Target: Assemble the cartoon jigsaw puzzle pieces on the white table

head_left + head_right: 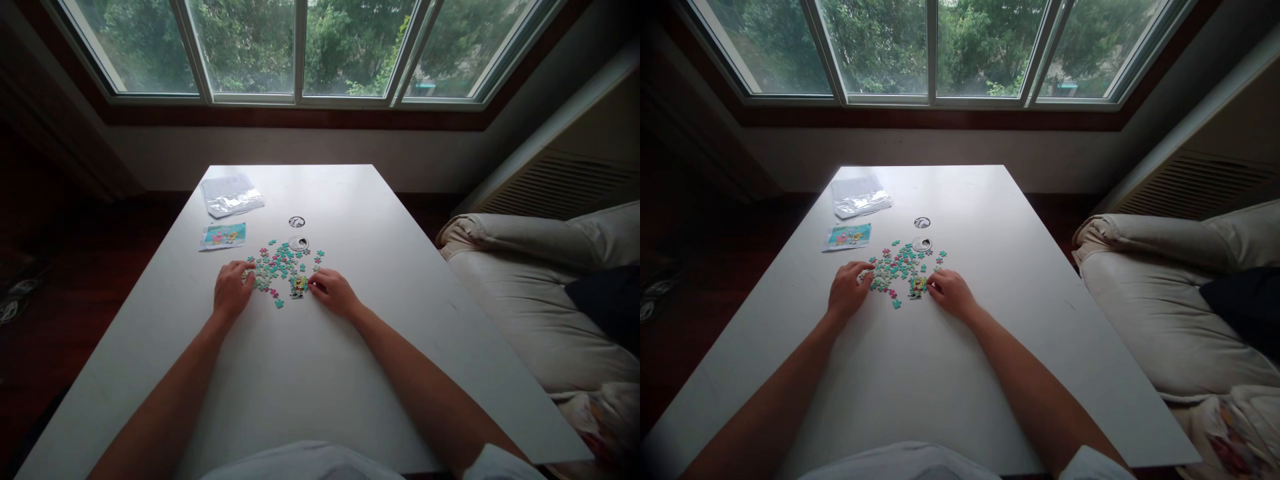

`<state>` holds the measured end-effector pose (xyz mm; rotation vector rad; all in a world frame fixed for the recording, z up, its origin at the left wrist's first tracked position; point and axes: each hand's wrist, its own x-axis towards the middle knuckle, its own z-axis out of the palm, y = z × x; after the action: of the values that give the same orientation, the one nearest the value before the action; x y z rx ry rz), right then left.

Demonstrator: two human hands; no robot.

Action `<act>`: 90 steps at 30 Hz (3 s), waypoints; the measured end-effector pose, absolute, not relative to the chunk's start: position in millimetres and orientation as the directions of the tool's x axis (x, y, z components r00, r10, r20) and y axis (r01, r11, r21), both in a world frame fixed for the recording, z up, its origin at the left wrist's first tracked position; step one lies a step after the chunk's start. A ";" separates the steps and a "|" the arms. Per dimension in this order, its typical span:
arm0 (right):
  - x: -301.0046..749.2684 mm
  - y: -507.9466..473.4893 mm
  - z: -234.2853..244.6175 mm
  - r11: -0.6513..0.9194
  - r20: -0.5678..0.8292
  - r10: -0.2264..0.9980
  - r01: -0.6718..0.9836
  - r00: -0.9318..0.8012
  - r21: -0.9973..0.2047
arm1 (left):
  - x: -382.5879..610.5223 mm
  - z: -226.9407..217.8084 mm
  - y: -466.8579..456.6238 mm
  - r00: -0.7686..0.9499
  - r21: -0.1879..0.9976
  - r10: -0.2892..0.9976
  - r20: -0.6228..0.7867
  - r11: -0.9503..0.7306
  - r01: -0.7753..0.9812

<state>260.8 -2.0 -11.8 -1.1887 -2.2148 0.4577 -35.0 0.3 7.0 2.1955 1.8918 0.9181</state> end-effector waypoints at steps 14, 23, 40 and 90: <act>261.9 -3.2 -8.4 0.549 0.336 0.836 0.628 -0.434 -0.552 | -53.6 5.4 5.3 0.074 0.324 0.963 0.259 -0.159 0.933; 260.2 -2.3 -10.6 0.545 0.326 0.838 0.641 -0.438 -0.540 | -49.8 8.7 3.4 0.126 0.266 0.960 0.250 -0.194 0.944; 259.9 -1.5 -10.8 0.549 0.338 0.835 0.627 -0.434 -0.552 | -39.9 7.7 -0.3 0.103 0.240 0.960 0.260 -0.167 0.956; 253.9 -5.2 -7.3 0.348 0.353 0.931 0.498 -0.087 -0.795 | 38.2 -1.1 -32.9 0.145 0.818 0.948 0.284 -0.319 0.478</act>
<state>253.9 -5.2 -7.3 -1.2791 -1.7263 0.6156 38.2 -32.9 -1.1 1.8729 1.3606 1.0976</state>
